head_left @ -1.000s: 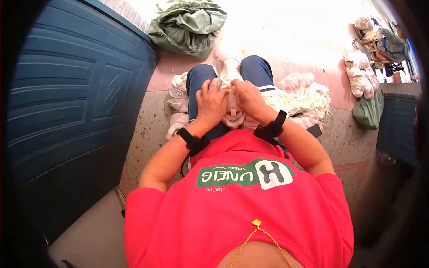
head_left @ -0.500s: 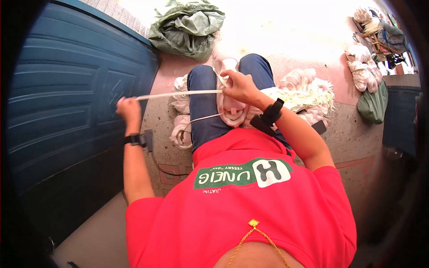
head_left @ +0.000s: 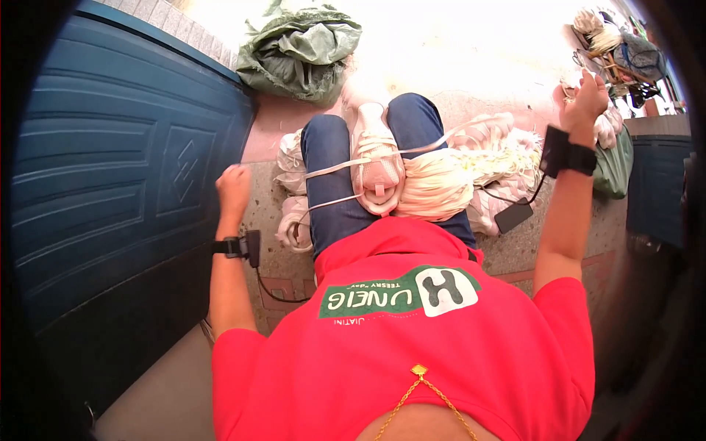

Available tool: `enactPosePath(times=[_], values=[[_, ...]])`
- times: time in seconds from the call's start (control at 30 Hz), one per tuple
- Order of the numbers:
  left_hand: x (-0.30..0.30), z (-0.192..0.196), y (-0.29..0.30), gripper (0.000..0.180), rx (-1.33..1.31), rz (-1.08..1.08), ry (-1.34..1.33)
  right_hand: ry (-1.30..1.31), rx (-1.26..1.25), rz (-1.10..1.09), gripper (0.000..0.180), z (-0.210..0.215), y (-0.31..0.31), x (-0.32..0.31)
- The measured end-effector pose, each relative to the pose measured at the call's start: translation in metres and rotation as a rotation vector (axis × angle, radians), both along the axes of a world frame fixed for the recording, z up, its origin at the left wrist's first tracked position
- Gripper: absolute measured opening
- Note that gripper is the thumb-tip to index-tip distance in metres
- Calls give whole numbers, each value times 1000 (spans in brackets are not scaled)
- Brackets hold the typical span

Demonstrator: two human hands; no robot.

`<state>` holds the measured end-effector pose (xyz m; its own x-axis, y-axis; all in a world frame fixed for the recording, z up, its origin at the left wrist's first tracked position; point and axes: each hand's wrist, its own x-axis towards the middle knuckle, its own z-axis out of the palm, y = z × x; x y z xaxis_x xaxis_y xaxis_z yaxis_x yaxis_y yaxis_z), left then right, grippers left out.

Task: The recorder is lacing up shoes and packing them into bundles in a workshop environment.

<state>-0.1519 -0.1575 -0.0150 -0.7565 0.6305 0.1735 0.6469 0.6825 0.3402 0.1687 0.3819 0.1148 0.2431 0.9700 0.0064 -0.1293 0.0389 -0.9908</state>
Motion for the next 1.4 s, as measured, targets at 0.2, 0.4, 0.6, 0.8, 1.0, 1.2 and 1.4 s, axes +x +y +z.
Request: enactPosePath(times=[0.2, 0.4, 0.6, 0.8, 1.0, 1.2, 1.4], values=[[91, 33, 131, 19, 43, -532, -50, -655, 745, 1086, 22, -114, -145, -60], [95, 37, 140, 16, -150, -634, -195, -1081, 1063, 1175, 14, -112, -205, -68], [83, 83, 143, 18, -65, -359, -980, -1266, 898, 1020, 15, -89, -180, -62], [69, 143, 136, 25, 349, -251, -1407, -341, -50, 1054, 24, -7, -166, -79], [78, 130, 133, 26, 1012, -95, -1636, 263, -464, 1053, 22, -22, -163, -73], [84, 2, 106, 18, 945, 489, -1435, -554, -378, 908, 43, -151, -151, -40], [97, 20, 110, 23, 147, -313, 117, -862, 176, 898, 35, -157, -172, -31]])
